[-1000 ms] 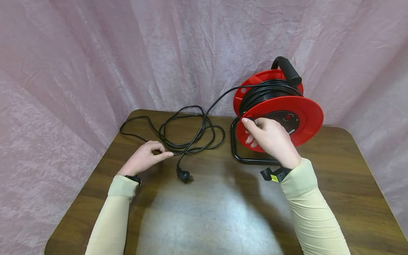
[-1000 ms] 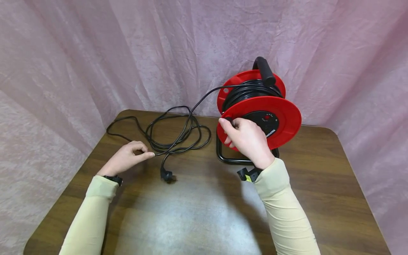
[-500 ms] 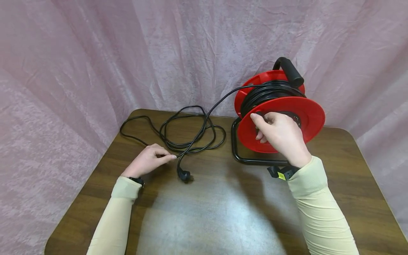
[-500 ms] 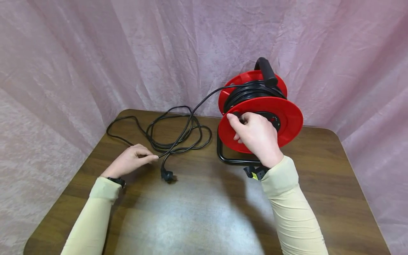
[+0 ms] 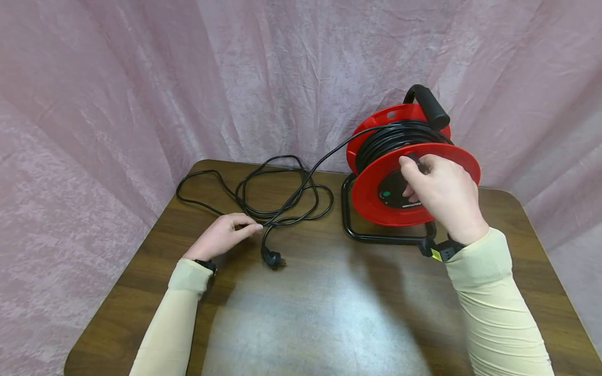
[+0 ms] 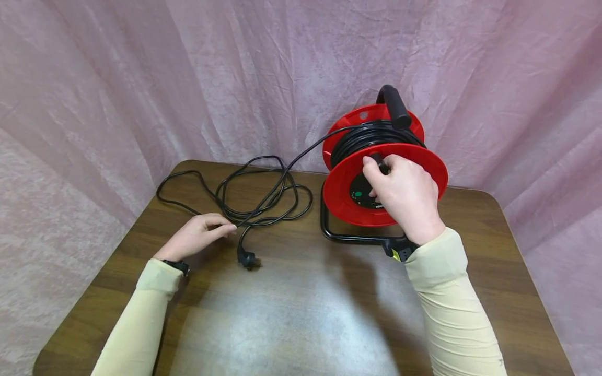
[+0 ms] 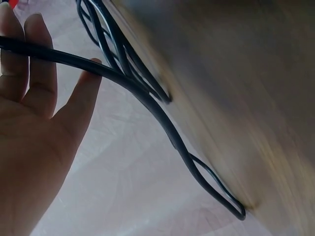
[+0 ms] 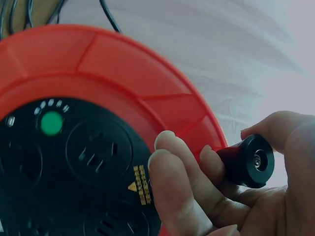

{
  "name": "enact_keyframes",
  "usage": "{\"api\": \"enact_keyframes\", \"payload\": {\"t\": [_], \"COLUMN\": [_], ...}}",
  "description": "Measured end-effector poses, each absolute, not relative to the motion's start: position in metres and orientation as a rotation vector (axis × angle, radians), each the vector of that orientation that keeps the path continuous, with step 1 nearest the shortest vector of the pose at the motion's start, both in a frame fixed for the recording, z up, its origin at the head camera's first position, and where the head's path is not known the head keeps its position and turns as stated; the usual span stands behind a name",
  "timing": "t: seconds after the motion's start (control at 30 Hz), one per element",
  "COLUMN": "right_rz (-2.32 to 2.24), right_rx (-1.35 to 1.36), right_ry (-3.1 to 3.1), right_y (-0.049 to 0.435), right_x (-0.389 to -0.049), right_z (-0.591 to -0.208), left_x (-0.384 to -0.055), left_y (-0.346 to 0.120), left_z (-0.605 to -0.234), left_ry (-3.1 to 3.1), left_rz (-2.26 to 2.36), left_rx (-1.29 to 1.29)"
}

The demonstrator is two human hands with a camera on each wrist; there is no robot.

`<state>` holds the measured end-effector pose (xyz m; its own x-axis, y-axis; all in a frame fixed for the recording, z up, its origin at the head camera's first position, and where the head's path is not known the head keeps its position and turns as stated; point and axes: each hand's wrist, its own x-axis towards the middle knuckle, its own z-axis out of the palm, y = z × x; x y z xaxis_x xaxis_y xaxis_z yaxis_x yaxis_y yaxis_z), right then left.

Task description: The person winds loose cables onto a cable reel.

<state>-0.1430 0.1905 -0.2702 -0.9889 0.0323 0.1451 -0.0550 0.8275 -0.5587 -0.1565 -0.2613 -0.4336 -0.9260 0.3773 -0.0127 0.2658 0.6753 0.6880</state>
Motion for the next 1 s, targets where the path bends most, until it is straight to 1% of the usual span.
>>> {"api": "enact_keyframes", "payload": {"t": [0.57, 1.0], "right_rz": [0.839, 0.788], "right_rx": [-0.032, -0.136], "right_ry": [-2.934, -2.918], "right_y": [0.207, 0.222], "right_x": [-0.145, -0.142], "right_z": [-0.267, -0.27], "left_x": [-0.16, -0.163], "left_y": [-0.257, -0.251], "left_z": [-0.434, -0.434], "left_ry": [2.744, 2.701], "left_rz": [1.127, 1.139], "left_rx": [0.483, 0.479]}}
